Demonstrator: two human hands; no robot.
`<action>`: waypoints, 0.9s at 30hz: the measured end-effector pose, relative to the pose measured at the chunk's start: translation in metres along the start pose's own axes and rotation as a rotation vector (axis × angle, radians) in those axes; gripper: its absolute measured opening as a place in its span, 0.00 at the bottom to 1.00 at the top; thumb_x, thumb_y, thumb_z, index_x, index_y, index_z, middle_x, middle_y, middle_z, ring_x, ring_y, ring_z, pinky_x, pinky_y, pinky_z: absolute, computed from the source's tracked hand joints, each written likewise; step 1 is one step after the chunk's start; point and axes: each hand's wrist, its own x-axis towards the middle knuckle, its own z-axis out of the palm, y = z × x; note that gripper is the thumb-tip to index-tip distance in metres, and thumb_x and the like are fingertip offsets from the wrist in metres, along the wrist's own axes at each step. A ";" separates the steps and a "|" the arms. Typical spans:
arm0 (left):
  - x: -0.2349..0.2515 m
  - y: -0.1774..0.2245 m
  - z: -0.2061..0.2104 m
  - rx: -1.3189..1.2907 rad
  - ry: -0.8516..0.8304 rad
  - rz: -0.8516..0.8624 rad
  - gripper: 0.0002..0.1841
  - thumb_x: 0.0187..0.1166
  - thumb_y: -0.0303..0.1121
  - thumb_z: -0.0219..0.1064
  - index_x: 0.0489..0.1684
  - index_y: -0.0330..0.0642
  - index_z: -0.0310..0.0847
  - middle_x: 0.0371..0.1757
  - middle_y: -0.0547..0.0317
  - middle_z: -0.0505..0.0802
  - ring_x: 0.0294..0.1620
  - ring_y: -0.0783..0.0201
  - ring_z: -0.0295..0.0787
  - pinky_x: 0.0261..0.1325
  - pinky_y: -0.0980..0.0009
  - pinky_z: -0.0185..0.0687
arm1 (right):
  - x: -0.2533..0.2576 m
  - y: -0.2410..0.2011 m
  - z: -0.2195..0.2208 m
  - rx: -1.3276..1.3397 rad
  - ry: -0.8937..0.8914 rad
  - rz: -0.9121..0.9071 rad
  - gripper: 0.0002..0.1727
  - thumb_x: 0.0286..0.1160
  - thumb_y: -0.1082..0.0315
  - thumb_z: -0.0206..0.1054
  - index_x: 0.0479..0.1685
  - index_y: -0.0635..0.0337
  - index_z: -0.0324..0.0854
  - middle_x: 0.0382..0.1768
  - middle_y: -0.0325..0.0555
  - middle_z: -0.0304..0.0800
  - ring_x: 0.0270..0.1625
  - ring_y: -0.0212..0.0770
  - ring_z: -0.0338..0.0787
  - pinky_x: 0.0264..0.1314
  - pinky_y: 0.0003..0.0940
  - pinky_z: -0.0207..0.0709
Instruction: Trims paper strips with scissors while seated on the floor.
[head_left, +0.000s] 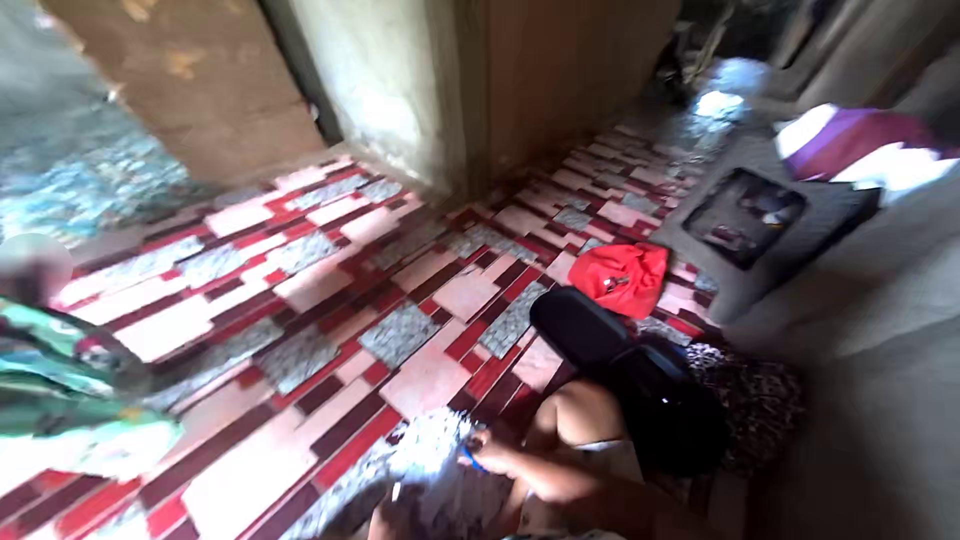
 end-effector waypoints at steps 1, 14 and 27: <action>0.002 0.003 0.003 -0.009 0.022 -0.017 0.15 0.86 0.33 0.63 0.59 0.28 0.81 0.36 0.53 0.89 0.31 0.68 0.84 0.41 0.65 0.84 | 0.001 0.003 -0.001 -0.079 -0.008 -0.022 0.24 0.79 0.58 0.70 0.67 0.65 0.82 0.60 0.63 0.88 0.60 0.55 0.89 0.68 0.54 0.78; 0.013 0.003 0.004 -0.401 0.057 -0.031 0.18 0.83 0.20 0.60 0.70 0.27 0.75 0.52 0.52 0.90 0.45 0.70 0.87 0.51 0.70 0.86 | -0.003 0.002 -0.008 0.114 -0.378 0.027 0.17 0.86 0.58 0.64 0.61 0.62 0.79 0.35 0.41 0.90 0.31 0.30 0.86 0.32 0.27 0.78; 0.019 0.004 0.002 -0.564 0.014 -0.023 0.08 0.78 0.19 0.66 0.51 0.30 0.83 0.39 0.57 0.92 0.38 0.69 0.89 0.45 0.71 0.87 | -0.001 0.004 -0.011 0.218 -0.452 -0.023 0.16 0.87 0.58 0.63 0.59 0.62 0.81 0.33 0.37 0.91 0.31 0.28 0.87 0.31 0.22 0.78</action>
